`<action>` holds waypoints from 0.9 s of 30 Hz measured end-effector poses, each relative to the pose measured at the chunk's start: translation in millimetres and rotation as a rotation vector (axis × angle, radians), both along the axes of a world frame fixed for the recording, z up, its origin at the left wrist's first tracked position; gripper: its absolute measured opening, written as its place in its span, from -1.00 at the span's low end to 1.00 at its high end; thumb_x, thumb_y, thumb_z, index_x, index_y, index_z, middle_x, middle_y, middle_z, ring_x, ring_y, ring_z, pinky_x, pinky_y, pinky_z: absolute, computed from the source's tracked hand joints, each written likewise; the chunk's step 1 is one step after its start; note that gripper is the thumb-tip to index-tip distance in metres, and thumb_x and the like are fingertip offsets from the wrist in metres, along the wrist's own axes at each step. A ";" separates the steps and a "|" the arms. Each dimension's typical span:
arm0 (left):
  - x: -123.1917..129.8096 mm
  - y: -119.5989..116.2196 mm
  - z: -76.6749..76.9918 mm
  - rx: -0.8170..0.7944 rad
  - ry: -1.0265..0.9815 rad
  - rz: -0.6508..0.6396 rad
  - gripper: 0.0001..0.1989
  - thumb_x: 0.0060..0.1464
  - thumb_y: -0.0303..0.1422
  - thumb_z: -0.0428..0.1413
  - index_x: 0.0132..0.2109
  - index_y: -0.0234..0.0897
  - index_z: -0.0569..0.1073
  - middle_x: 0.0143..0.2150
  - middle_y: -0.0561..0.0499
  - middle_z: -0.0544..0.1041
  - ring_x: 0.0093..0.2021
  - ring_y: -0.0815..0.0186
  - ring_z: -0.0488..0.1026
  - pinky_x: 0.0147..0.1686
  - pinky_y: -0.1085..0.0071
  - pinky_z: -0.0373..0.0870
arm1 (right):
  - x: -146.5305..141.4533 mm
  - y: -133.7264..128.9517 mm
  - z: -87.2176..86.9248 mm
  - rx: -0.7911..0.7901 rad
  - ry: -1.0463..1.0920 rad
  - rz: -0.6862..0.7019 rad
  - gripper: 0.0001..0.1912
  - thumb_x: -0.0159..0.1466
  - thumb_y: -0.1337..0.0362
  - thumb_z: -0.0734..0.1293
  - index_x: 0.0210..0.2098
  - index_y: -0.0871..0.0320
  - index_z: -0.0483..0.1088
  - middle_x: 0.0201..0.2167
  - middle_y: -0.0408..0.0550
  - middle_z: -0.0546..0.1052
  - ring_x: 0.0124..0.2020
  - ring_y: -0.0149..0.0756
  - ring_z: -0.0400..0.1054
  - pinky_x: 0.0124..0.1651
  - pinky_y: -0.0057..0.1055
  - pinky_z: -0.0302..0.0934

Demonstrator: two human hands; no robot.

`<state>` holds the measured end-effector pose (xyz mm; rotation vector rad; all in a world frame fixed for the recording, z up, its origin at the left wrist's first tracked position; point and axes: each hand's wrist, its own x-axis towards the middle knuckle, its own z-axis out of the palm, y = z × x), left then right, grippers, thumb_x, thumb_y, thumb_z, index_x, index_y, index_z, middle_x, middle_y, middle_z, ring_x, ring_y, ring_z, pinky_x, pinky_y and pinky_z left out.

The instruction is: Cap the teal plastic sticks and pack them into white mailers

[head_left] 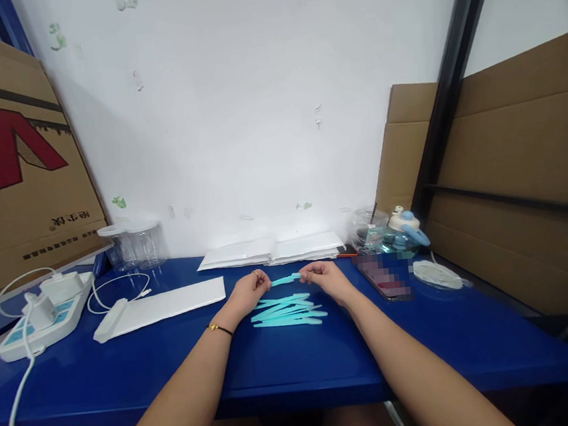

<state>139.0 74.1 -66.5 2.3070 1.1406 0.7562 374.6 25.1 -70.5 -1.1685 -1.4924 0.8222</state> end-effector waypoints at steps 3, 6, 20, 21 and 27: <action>1.7 -0.5 -1.0 0.040 0.112 0.038 -0.77 0.09 -0.20 -0.07 -0.31 -0.23 0.39 -0.41 0.06 0.45 -0.36 0.31 0.36 -0.36 0.44 0.22 | -1.1 3.4 -5.8 0.007 -0.105 -0.019 -0.70 0.12 0.12 0.29 -0.31 0.24 0.46 -0.44 -0.04 0.55 -0.41 -0.34 0.37 -0.29 -0.42 0.21; 2.3 -0.3 -3.8 0.110 0.202 0.094 -0.75 0.08 -0.18 -0.04 -0.24 -0.20 0.43 -0.23 -0.01 0.48 -0.11 0.19 0.35 -0.18 0.36 0.24 | -0.2 6.8 -10.6 0.006 -0.184 -0.046 -0.72 0.11 0.13 0.31 -0.32 0.21 0.49 -0.44 -0.06 0.55 -0.39 -0.31 0.37 -0.29 -0.41 0.21; 1.1 -21.1 7.9 -0.003 0.429 -0.192 -0.13 -0.25 0.04 0.20 0.20 -0.21 0.19 0.21 -0.13 0.22 0.22 0.01 0.06 0.13 0.21 0.08 | -21.3 -23.1 2.4 -0.070 -0.791 0.293 0.09 -0.07 -0.15 0.40 0.30 0.05 -0.16 0.32 0.02 -0.08 0.31 0.05 -0.33 0.28 -0.04 -0.33; 2.4 -25.8 8.1 0.013 0.430 -0.188 -0.25 -0.19 -0.02 0.19 0.16 -0.19 0.24 0.16 -0.10 0.28 0.18 0.04 0.11 0.11 0.22 0.11 | -25.3 -27.7 2.8 -0.061 -0.845 0.322 0.04 -0.02 -0.16 0.36 0.29 0.08 -0.13 0.31 0.05 -0.05 0.31 0.05 -0.30 0.27 -0.03 -0.33; 6.1 -64.4 1.1 0.180 0.466 -0.130 -0.70 0.08 -0.28 0.00 -0.05 -0.30 0.37 -0.09 -0.13 0.44 -0.07 0.14 0.37 -0.04 0.28 0.26 | -46.6 -63.3 2.3 0.250 -1.050 0.187 -0.69 0.32 0.16 0.11 -0.02 0.14 0.26 -0.03 0.07 0.35 0.00 -0.14 0.20 0.03 -0.21 0.13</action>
